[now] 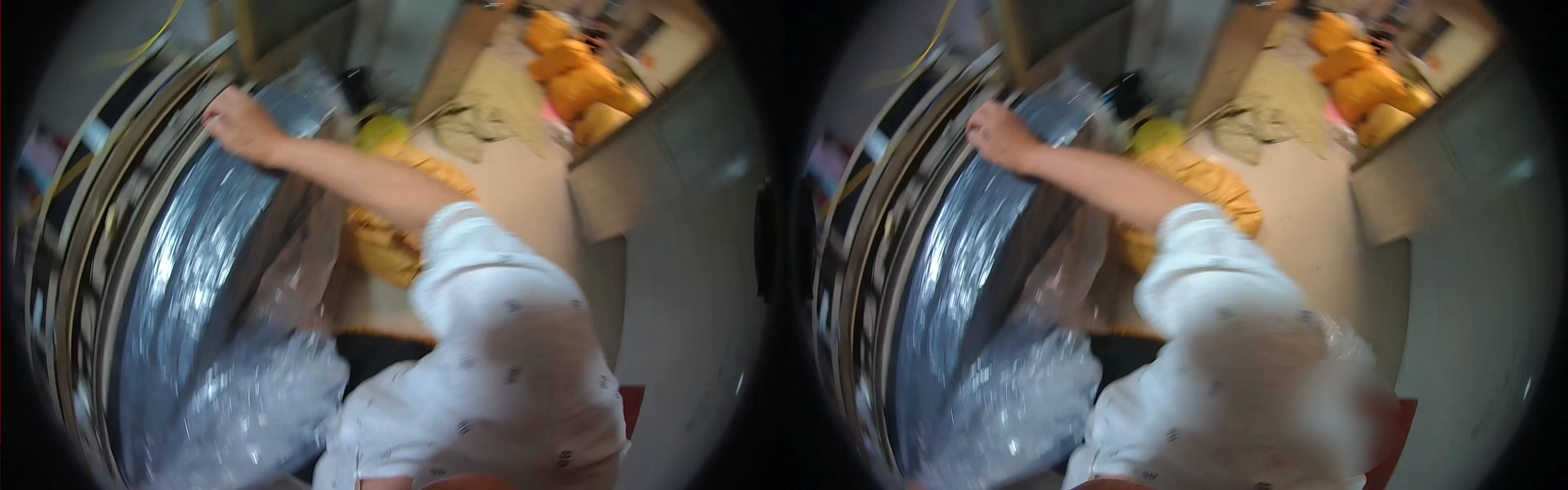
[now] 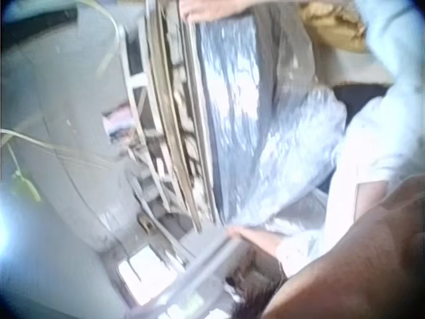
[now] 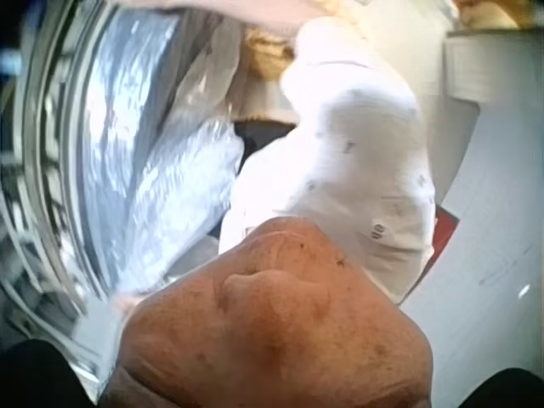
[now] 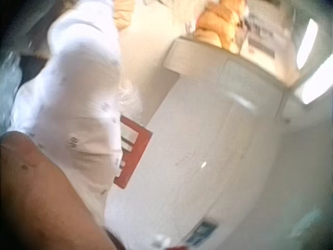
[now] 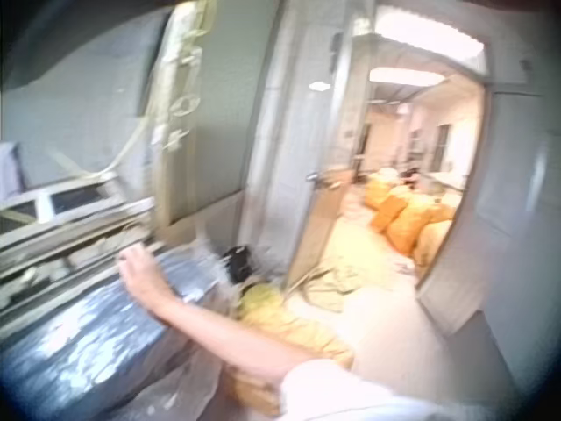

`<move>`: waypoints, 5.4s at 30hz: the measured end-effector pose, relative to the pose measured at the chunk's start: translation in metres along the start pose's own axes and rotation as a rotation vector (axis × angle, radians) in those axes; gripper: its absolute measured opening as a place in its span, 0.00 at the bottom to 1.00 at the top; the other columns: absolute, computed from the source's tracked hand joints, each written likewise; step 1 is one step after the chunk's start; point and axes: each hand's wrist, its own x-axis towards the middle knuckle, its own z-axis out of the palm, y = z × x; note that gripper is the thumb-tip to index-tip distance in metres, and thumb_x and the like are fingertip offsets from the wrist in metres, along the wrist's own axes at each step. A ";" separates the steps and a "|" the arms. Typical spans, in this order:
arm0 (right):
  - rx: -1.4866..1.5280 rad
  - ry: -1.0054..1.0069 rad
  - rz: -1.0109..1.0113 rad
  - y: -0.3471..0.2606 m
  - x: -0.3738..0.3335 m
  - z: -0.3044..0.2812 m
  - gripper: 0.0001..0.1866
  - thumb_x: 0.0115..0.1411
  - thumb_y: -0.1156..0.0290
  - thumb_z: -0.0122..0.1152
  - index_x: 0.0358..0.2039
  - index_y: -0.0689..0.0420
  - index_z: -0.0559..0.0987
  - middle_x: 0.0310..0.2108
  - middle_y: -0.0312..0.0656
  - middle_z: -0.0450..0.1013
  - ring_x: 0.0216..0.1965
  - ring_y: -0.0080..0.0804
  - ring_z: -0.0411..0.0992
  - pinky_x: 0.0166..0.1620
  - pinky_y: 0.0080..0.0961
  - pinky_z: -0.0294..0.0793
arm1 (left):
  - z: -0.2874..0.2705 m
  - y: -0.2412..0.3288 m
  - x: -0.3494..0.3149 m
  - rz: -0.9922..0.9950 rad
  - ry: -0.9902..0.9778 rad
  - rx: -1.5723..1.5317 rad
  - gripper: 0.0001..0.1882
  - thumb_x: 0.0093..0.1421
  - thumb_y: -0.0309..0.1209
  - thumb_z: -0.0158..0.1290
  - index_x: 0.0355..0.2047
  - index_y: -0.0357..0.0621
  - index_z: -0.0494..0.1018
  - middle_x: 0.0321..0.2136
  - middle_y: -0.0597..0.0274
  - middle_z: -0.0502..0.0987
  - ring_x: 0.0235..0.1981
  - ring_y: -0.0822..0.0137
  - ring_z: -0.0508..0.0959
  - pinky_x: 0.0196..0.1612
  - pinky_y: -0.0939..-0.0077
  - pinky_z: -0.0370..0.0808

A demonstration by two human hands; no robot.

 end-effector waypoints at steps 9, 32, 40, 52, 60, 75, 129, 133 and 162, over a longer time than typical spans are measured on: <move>0.799 -1.515 0.778 -0.198 -0.155 -0.059 0.11 0.58 0.69 0.55 0.39 0.61 0.77 0.33 0.35 0.74 0.36 0.22 0.71 0.41 0.20 0.71 | -0.085 0.109 0.036 -0.676 0.125 -0.840 0.16 0.55 0.45 0.50 0.37 0.48 0.76 0.37 0.55 0.77 0.40 0.55 0.75 0.45 0.65 0.70; -0.251 -0.212 -0.078 -0.229 -0.124 -0.045 0.08 0.61 0.74 0.46 0.35 0.66 0.71 0.27 0.39 0.68 0.35 0.27 0.68 0.41 0.20 0.66 | -0.052 0.069 0.035 -0.689 0.131 -0.873 0.14 0.52 0.43 0.52 0.32 0.46 0.74 0.30 0.56 0.78 0.34 0.57 0.77 0.39 0.66 0.71; 0.489 -1.295 0.216 -0.311 -0.256 0.023 0.17 0.55 0.63 0.57 0.37 0.65 0.70 0.31 0.51 0.71 0.32 0.45 0.70 0.35 0.32 0.69 | -0.074 0.075 0.047 -0.706 0.279 -0.891 0.19 0.56 0.46 0.48 0.35 0.42 0.71 0.35 0.43 0.75 0.40 0.48 0.75 0.43 0.58 0.69; 1.719 -0.976 0.806 -0.274 -0.158 -0.045 0.15 0.57 0.66 0.50 0.41 0.61 0.74 0.35 0.40 0.71 0.39 0.28 0.68 0.44 0.26 0.67 | -0.131 0.111 0.032 -0.559 0.287 -0.991 0.11 0.56 0.36 0.50 0.34 0.43 0.73 0.32 0.53 0.77 0.35 0.55 0.76 0.40 0.65 0.70; 1.268 0.256 1.059 -0.139 -0.137 -0.091 0.27 0.61 0.51 0.46 0.50 0.60 0.69 0.43 0.43 0.71 0.45 0.36 0.69 0.52 0.33 0.66 | -0.079 0.083 0.035 -0.538 0.323 -0.976 0.13 0.57 0.37 0.48 0.35 0.40 0.72 0.34 0.52 0.76 0.36 0.55 0.75 0.41 0.67 0.70; -0.441 0.129 0.250 -0.064 -0.137 -0.235 0.10 0.58 0.71 0.47 0.36 0.57 0.76 0.35 0.39 0.71 0.36 0.29 0.70 0.41 0.22 0.67 | -0.122 0.095 0.030 -0.333 0.214 -0.880 0.13 0.58 0.35 0.47 0.36 0.37 0.70 0.33 0.50 0.74 0.35 0.54 0.74 0.41 0.66 0.68; -0.026 -0.334 0.329 -0.034 -0.015 -0.031 0.10 0.59 0.63 0.54 0.32 0.56 0.74 0.21 0.30 0.68 0.23 0.17 0.63 0.29 0.17 0.63 | -0.125 0.058 -0.029 -0.497 0.115 -0.689 0.16 0.62 0.42 0.44 0.41 0.43 0.70 0.37 0.53 0.75 0.38 0.55 0.75 0.41 0.67 0.69; -0.114 -0.425 0.230 -0.042 -0.028 0.007 0.11 0.55 0.62 0.57 0.30 0.57 0.75 0.20 0.36 0.69 0.21 0.23 0.65 0.27 0.22 0.65 | -0.076 -0.065 -0.052 -0.530 0.324 -1.004 0.15 0.61 0.37 0.49 0.41 0.39 0.70 0.36 0.58 0.75 0.36 0.65 0.73 0.41 0.76 0.69; 0.239 -0.622 -0.092 -0.029 -0.021 0.046 0.09 0.52 0.63 0.60 0.29 0.55 0.77 0.26 0.38 0.66 0.31 0.30 0.67 0.36 0.24 0.67 | -0.244 -0.105 -0.192 -0.963 -0.189 -1.465 0.20 0.60 0.36 0.51 0.51 0.43 0.66 0.40 0.68 0.73 0.38 0.78 0.71 0.39 0.85 0.67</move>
